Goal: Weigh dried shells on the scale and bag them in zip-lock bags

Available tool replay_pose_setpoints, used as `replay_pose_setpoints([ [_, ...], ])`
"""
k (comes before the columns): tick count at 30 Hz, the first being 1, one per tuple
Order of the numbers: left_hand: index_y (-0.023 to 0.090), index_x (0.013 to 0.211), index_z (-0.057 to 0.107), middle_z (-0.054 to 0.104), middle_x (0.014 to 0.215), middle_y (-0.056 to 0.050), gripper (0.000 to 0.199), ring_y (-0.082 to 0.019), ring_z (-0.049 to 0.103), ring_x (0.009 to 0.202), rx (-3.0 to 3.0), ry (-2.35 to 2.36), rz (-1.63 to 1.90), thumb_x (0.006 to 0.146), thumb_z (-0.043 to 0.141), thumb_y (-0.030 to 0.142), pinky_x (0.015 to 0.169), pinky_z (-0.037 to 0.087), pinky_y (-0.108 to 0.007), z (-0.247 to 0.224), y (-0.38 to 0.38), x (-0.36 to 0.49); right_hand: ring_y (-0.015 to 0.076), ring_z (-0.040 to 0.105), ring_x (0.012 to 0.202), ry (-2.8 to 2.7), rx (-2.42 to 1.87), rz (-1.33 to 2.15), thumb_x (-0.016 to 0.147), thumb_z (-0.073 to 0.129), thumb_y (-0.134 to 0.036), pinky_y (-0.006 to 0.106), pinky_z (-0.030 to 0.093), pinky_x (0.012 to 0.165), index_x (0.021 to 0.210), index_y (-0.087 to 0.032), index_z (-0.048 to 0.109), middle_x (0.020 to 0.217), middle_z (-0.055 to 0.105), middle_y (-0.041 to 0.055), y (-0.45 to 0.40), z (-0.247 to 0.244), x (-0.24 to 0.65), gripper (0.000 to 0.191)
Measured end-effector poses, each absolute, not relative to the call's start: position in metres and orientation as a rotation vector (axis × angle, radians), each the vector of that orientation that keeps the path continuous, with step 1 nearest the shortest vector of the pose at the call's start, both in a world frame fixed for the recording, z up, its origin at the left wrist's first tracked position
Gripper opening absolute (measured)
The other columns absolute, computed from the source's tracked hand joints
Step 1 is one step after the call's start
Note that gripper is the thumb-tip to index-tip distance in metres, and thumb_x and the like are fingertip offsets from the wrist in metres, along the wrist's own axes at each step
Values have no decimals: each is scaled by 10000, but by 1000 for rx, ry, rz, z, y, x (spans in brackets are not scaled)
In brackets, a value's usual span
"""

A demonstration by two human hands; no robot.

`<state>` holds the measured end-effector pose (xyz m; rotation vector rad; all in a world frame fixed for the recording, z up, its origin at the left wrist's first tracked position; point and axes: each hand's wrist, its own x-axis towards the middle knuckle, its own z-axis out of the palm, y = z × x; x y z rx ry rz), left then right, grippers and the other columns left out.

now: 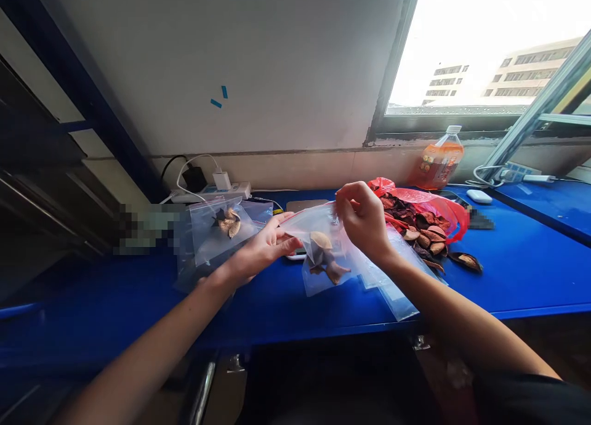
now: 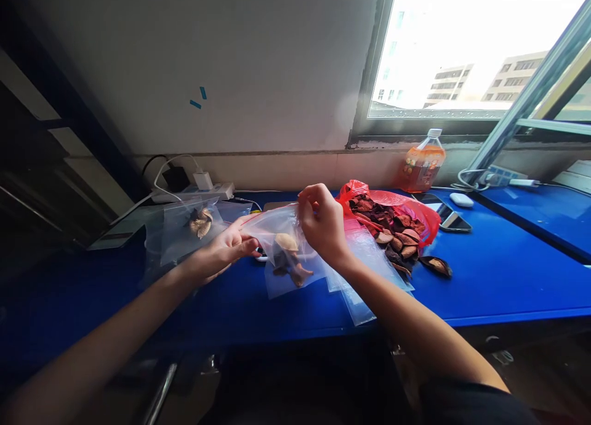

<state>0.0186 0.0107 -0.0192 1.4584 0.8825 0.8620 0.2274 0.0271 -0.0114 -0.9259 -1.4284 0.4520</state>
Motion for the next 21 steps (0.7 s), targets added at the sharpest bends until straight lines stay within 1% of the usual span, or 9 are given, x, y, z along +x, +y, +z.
replay_pose_setpoints([
  [3,189,1250,530,653,1161,-113,680,-290,596,1101,1464,868,861,719,779,532,816,482,-317,-23,9,25,105,528,599,-1401,-954,367,855,511,-231,244,428,539,864,-213,523,737,545,-8,30,-14,226,23],
  [5,180,1155,570,654,1153,-112,589,-290,592,1116,1444,871,888,716,787,507,847,479,-328,-27,7,31,109,509,591,-1363,-943,315,882,495,-245,252,427,545,897,-219,512,724,515,-10,30,-16,224,35],
  [7,174,1099,580,665,1110,-104,564,-269,614,1071,1428,856,893,694,808,494,841,484,-322,-30,4,37,115,497,600,-1324,-922,269,905,481,-266,256,411,537,931,-222,498,735,498,-4,30,-17,222,54],
  [8,165,1059,594,676,1058,-95,541,-249,636,1002,1429,854,891,688,813,492,808,488,-308,-32,4,40,118,492,606,-1312,-912,248,914,475,-276,257,401,532,942,-223,493,742,493,1,30,-17,221,63],
  [10,144,947,621,683,876,-57,475,-187,646,799,1441,865,898,690,810,495,709,480,-271,-35,2,44,121,479,615,-1304,-899,210,925,467,-285,259,385,526,944,-222,489,752,482,7,29,-15,220,69],
  [12,136,837,617,629,700,-3,447,-123,579,617,1442,871,926,690,804,514,615,443,-238,-35,3,44,119,464,614,-1294,-894,176,925,463,-276,258,372,520,931,-222,486,761,473,12,29,-12,222,59],
  [13,137,801,606,598,651,17,451,-102,542,566,1435,869,945,682,807,522,584,426,-227,-34,3,44,118,456,609,-1283,-894,160,922,464,-267,258,364,515,927,-222,484,764,469,14,29,-10,224,50],
  [17,154,798,569,578,627,27,483,-92,512,521,1374,854,1017,660,808,550,511,400,-211,-27,5,39,124,437,590,-1233,-911,137,909,470,-246,265,333,502,953,-232,458,741,440,7,35,-2,236,48],
  [21,166,792,555,574,616,26,431,-100,520,537,1330,839,1068,697,788,516,526,425,-213,-21,3,35,115,412,556,-1179,-898,267,907,466,-273,260,319,488,975,-244,435,738,428,-1,43,-1,246,80],
])
